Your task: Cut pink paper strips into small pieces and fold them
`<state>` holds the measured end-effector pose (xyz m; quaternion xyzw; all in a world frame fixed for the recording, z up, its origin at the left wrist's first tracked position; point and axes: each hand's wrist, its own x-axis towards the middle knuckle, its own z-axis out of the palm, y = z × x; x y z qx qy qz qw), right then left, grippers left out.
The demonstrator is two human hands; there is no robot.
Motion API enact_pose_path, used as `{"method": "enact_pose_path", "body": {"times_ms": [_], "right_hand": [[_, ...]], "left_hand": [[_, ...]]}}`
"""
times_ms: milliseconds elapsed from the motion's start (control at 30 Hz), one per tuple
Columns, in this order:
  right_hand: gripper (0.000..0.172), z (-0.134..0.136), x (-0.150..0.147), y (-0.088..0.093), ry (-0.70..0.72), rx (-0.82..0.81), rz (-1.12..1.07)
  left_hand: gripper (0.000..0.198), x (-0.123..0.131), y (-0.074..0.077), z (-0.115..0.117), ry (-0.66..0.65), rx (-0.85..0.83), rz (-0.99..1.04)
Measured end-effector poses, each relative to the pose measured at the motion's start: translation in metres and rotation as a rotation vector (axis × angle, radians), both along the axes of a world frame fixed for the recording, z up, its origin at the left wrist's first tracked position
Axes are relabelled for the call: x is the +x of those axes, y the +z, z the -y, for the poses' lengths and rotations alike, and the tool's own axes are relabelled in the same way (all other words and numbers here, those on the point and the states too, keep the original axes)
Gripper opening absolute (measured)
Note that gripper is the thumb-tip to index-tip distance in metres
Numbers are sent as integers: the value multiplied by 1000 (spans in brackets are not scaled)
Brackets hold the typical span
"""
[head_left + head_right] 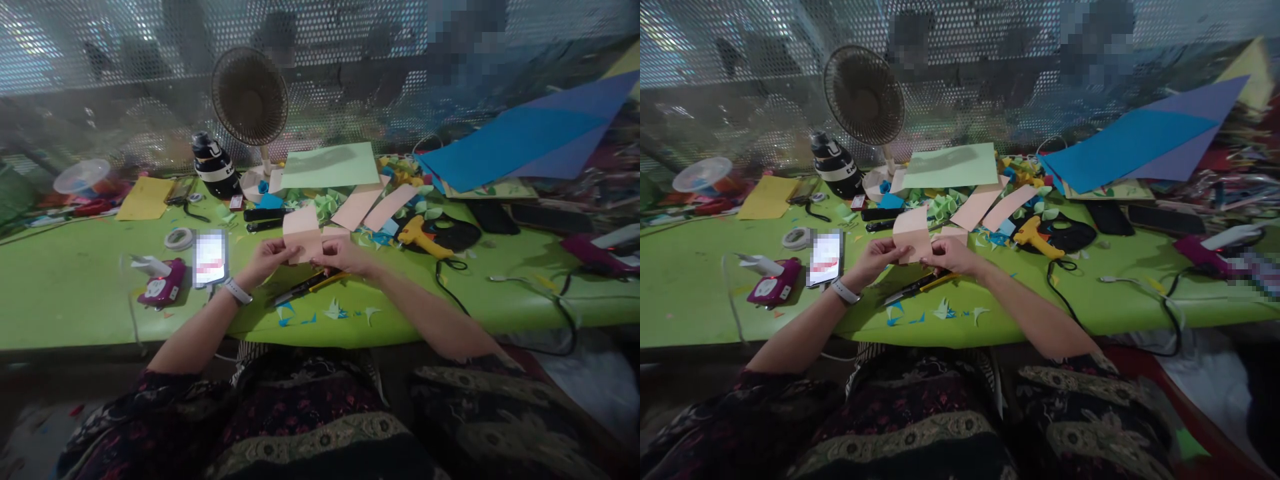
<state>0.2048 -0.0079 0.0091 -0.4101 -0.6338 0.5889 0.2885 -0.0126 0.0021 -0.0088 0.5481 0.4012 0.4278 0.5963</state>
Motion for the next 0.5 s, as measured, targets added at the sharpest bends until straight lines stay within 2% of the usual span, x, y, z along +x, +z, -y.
{"method": "enact_pose_path", "body": {"times_ms": [133,233,300,367,400,500], "right_hand": [[25,-5,8,1,48,17,24],[23,-10,19,2,13,72,51],[23,-11,26,4,-56,143,92],[23,-9,29,8,-63,264,203],[23,-6,29,10,-14,342,281],[28,6,20,13,280,606,480]], "left_hand": [[34,-1,1,-2,20,-14,-5],[37,-5,4,-4,77,-11,26],[38,-10,6,-6,118,-8,70],[38,-14,8,-9,149,-16,127],[37,-15,9,-10,161,-30,162],[34,-17,9,-12,199,-98,280]]}}
